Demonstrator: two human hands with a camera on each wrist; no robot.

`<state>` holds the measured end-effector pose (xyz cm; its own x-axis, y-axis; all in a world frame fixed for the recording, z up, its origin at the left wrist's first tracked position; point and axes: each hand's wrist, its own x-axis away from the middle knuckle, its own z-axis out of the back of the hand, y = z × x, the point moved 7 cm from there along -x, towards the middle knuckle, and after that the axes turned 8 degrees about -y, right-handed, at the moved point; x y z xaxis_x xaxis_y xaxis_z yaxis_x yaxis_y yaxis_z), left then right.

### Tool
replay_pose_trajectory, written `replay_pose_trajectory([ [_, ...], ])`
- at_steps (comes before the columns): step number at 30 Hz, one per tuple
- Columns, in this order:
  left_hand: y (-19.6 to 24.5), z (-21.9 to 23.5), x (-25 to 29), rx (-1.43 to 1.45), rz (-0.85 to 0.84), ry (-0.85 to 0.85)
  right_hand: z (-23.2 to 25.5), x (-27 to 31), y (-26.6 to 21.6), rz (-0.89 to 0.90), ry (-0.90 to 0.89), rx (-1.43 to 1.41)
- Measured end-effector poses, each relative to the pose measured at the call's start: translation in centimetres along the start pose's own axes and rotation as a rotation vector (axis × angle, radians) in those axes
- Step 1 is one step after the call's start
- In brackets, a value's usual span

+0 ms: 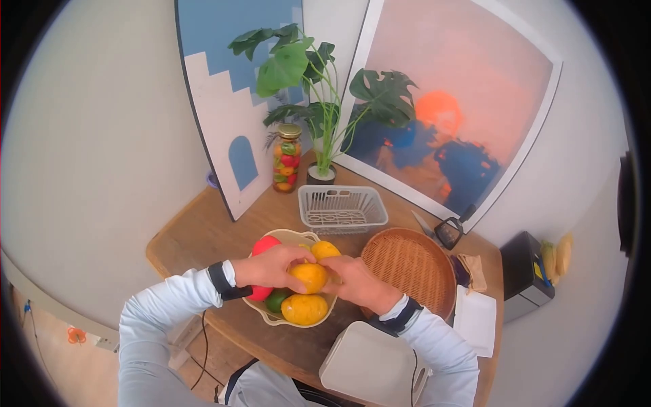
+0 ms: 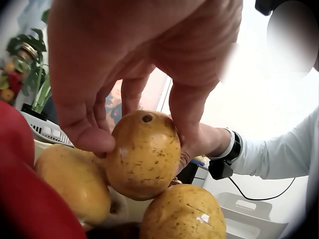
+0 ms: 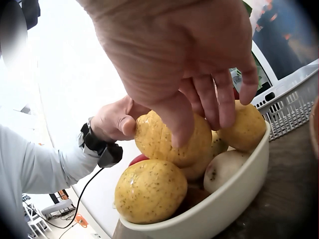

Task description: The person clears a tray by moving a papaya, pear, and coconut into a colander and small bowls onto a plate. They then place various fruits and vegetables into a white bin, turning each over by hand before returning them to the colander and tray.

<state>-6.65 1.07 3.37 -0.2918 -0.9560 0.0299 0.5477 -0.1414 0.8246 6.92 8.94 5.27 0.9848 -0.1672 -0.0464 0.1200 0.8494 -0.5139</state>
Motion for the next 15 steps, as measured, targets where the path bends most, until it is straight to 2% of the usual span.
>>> replay_pose_trajectory([
  [1,0.7,0.0,-0.1,-0.045,-0.053,0.033,0.2,0.4,-0.1,-0.002,0.011,0.004],
  [4,2.1,0.3,0.0,-0.112,-0.015,0.062,0.7,1.7,-0.2,-0.017,0.027,0.016],
  [6,1.1,0.3,-0.4,-0.112,-0.038,0.093,0.9,2.4,-0.2,-0.037,0.009,0.022],
  [10,1.2,0.4,-0.5,-0.218,-0.046,0.127,0.9,3.8,-0.4,0.041,0.001,0.101],
  [13,3.0,1.7,0.0,-0.222,-0.111,0.257,2.0,5.3,-0.7,0.004,0.055,0.127],
  [15,4.7,1.9,0.1,-0.194,-0.024,0.223,3.1,6.7,-0.7,-0.020,0.058,0.125],
])
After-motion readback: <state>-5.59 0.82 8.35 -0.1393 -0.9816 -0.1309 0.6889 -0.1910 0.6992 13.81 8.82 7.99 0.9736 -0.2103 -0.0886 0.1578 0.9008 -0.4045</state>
